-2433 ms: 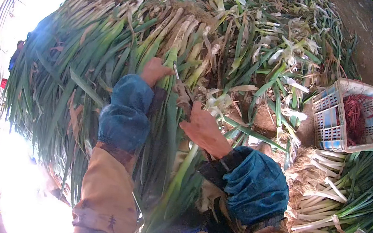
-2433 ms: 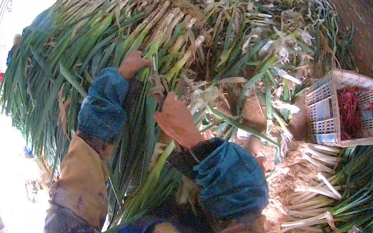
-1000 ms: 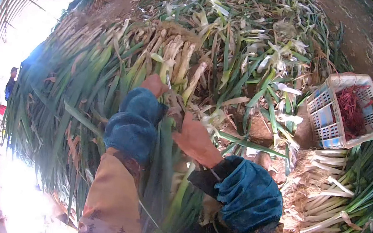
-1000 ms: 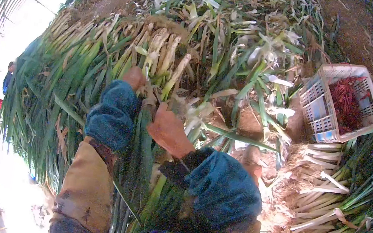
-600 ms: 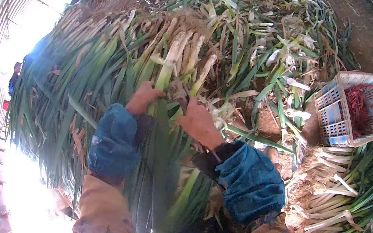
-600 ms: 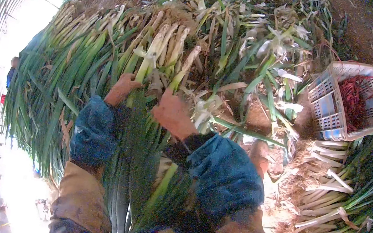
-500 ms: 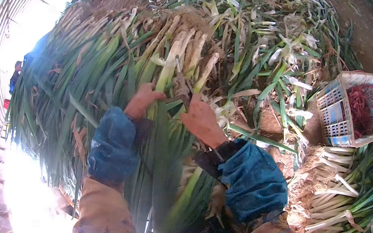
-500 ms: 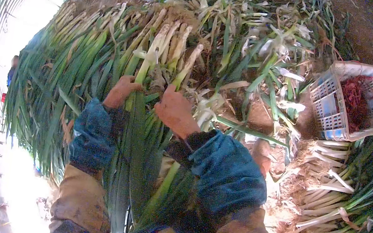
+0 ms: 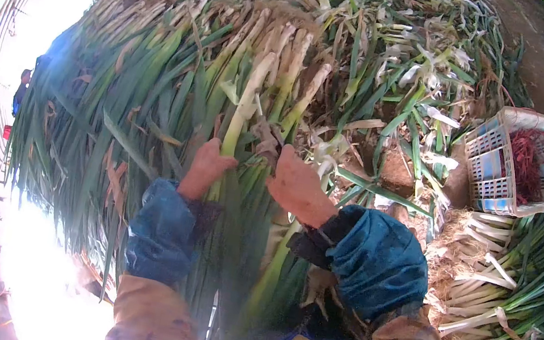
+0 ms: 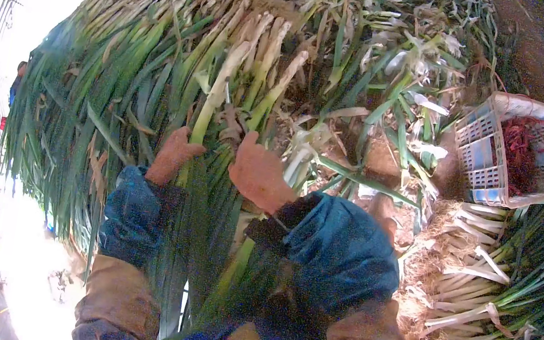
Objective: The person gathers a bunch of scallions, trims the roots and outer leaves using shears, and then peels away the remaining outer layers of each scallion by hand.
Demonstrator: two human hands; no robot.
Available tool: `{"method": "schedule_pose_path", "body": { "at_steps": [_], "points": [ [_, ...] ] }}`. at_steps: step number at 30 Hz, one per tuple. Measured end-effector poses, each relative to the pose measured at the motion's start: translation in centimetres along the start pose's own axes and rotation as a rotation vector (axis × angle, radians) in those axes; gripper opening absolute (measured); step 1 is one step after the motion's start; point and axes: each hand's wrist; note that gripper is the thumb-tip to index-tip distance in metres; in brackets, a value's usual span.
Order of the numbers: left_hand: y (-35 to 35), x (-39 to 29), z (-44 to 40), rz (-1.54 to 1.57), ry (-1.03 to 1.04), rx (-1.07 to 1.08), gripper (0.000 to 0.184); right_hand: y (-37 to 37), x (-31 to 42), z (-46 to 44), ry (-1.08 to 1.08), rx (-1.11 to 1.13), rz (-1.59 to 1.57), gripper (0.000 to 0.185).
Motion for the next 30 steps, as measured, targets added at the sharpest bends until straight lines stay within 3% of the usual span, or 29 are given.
{"method": "schedule_pose_path", "body": {
  "at_steps": [1, 4, 8, 11, 13, 17, 20, 30],
  "points": [
    [0.3, 0.7, 0.7, 0.02, 0.003, -0.01, 0.039, 0.0, 0.6, 0.6, 0.03, 0.03, 0.021, 0.042],
    [1.6, 2.4, 0.6, -0.026, 0.176, -0.068, 0.04, 0.9, 0.5, 3.9, -0.157, 0.097, 0.081, 0.041],
    [1.2, 0.5, 1.4, -0.05, 0.142, -0.073, 0.037, 0.8, -0.5, 4.0, -0.077, 0.075, 0.07, 0.042],
    [1.1, -0.5, 2.3, -0.13, 0.118, -0.056, 0.037, 1.3, -2.4, 2.2, -0.208, -0.066, 0.014, 0.042],
    [1.3, -0.6, 3.0, -0.203, 0.163, -0.098, 0.039, 1.6, -2.4, 2.2, -0.199, -0.037, -0.018, 0.043],
    [1.0, -0.8, 3.2, -0.223, 0.054, -0.023, 0.042, 0.5, -0.6, 5.2, -0.141, 0.05, 0.011, 0.042],
    [1.2, -1.5, 3.5, -0.276, 0.032, 0.011, 0.042, 0.7, -0.8, 6.7, -0.248, 0.059, 0.04, 0.036],
    [0.5, -4.3, 9.0, -0.397, -0.057, 0.071, 0.033, 1.6, -1.6, 0.7, -0.113, -0.086, -0.078, 0.039]
  ]
}}
Point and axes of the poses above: each hand's wrist, its own z-axis away from the middle knuckle, its own y-axis out of the palm, x = y × z, and after that the axes turned 12 degrees about y, right-handed
